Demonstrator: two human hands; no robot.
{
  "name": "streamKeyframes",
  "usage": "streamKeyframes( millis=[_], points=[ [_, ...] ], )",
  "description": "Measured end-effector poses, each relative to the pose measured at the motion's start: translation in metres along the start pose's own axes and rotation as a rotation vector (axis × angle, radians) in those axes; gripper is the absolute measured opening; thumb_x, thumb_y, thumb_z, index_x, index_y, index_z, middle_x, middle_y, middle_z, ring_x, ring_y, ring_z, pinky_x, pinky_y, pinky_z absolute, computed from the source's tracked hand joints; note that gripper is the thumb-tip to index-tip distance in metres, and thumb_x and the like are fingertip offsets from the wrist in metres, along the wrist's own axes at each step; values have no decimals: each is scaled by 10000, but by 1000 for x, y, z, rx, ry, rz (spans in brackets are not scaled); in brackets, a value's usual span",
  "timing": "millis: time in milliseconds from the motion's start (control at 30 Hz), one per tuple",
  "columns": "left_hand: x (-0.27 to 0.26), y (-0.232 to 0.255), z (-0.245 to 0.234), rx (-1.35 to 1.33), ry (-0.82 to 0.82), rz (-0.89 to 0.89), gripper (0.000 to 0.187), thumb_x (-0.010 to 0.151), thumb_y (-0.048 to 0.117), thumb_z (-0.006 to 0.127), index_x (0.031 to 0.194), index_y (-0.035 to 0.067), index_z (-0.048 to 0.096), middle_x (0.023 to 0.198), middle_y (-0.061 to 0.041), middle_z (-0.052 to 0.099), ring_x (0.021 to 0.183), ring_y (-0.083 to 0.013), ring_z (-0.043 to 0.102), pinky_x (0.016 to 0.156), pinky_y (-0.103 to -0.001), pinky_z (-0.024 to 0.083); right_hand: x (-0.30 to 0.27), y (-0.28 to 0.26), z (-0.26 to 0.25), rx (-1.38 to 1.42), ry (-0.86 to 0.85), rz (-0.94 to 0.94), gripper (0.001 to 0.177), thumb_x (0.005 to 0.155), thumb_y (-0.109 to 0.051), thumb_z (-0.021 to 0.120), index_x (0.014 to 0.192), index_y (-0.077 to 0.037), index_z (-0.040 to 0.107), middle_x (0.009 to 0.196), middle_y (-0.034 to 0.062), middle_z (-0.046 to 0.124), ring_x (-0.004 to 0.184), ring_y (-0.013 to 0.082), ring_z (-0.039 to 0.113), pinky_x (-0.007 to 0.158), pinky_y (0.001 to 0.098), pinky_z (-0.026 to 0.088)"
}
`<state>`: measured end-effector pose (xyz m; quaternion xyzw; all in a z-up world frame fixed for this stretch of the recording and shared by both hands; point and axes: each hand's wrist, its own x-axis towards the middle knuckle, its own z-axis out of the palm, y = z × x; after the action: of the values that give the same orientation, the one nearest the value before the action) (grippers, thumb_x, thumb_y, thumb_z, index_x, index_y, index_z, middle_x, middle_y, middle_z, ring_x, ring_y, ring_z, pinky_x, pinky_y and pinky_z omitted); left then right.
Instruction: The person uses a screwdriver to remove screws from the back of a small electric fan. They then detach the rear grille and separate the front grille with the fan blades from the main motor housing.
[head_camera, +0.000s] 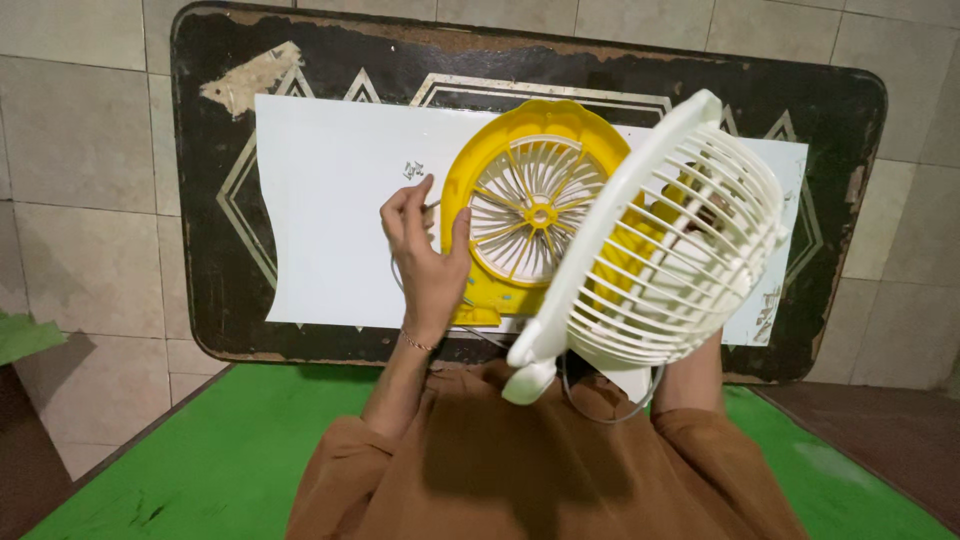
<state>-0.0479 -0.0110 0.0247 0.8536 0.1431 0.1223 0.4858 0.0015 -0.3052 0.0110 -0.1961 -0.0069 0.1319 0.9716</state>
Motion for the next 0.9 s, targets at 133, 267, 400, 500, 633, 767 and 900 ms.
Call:
streamKeyframes(
  millis=[133,267,400,500,633,767,900],
  points=[
    [-7,21,15,-239,-222,130,435,991,125,730,1380,3,577,1340,-189,587,1270,-275,611,1106,-360,543,-7,4,-3,137,-111,26,308,1024,-134,615,1291,17,626,914,72,632,726,133,613,676,257,534],
    [-24,39,42,-329,-477,209,515,997,181,718,1412,-61,533,1406,-230,567,1321,-318,575,1135,-399,477,-9,7,-6,228,-188,48,320,1020,-138,625,1304,10,614,904,62,613,724,129,597,676,254,523],
    [-35,44,78,-493,-691,23,595,1001,307,690,1421,-68,501,1375,-222,586,1259,-272,640,1063,-367,535,-12,8,-12,296,-240,68,335,1017,-142,635,1316,3,601,894,52,594,723,125,581,675,252,511],
    [-44,44,98,-540,-758,-52,599,965,340,700,1373,-63,526,1265,-191,648,1120,-240,691,911,-337,597,-14,5,-17,327,-270,72,347,1014,-145,643,1326,-2,592,886,45,579,722,122,569,675,250,502],
    [-55,44,109,-517,-882,-187,483,982,374,669,1227,-43,658,1046,-131,744,939,-182,733,812,-302,587,-13,2,-25,380,-310,77,364,1011,-149,653,1338,-8,579,876,35,560,720,118,553,675,248,491],
    [-54,37,107,-536,-927,-289,476,981,423,644,1165,-14,689,903,-83,748,807,-117,696,722,-259,556,-10,3,-31,422,-355,97,382,1008,-153,663,1351,-15,567,867,25,541,719,113,537,674,246,479],
    [-55,35,102,-480,-913,-135,450,948,427,715,1063,-7,730,867,-42,726,752,-88,622,678,-243,527,-4,11,-37,466,-386,131,401,1004,-157,673,1363,-22,555,857,15,522,717,109,521,674,243,467]
  ],
)
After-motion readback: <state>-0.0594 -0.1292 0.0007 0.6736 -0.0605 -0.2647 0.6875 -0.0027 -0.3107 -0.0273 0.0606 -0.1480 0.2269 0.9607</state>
